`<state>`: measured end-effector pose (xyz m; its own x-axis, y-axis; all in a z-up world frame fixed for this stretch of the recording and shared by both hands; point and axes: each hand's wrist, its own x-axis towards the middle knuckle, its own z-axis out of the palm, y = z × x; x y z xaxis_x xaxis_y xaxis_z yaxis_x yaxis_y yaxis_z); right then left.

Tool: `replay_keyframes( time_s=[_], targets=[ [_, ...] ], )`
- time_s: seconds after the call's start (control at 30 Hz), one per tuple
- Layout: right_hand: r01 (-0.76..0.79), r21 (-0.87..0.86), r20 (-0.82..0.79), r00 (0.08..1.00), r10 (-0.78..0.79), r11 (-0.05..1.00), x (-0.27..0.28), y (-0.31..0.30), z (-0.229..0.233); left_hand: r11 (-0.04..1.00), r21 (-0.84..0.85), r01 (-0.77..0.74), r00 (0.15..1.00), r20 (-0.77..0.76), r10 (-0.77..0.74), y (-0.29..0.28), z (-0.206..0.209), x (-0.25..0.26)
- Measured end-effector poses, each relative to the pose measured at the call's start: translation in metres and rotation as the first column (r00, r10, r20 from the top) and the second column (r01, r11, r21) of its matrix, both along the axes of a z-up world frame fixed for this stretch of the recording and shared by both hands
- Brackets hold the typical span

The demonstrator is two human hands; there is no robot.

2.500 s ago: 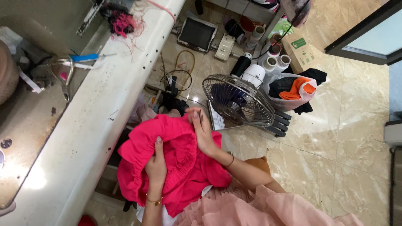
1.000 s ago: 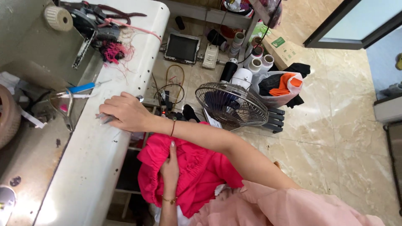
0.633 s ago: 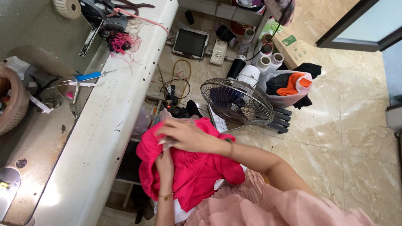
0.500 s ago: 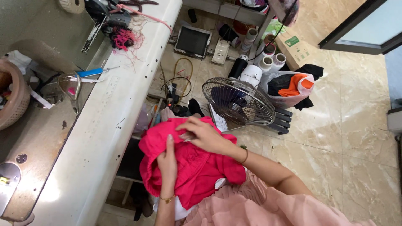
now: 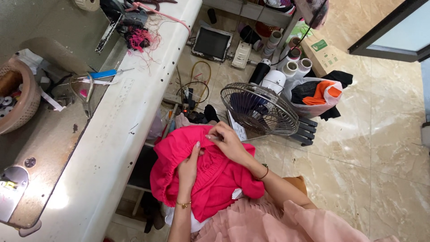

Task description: Trim excess threads from the elastic waistband of a pink garment using snips.

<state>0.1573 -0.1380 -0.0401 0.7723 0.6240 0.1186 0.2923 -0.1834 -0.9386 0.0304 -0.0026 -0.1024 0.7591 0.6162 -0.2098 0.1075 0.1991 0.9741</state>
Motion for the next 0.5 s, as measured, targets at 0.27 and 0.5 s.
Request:
replay_keyframes(
  time_s=[0.27,0.5],
  targets=[
    [0.082,0.100,0.024,0.996,-0.085,0.992,0.007,-0.009,0.013,0.932,-0.352,-0.088,0.995,0.011,0.098,0.008,0.010,0.025],
    [-0.128,0.191,-0.283,0.942,0.180,0.973,-0.002,-0.023,0.021,0.868,-0.495,-0.034,0.968,0.200,0.152,0.009,-0.014,0.026]
  ],
)
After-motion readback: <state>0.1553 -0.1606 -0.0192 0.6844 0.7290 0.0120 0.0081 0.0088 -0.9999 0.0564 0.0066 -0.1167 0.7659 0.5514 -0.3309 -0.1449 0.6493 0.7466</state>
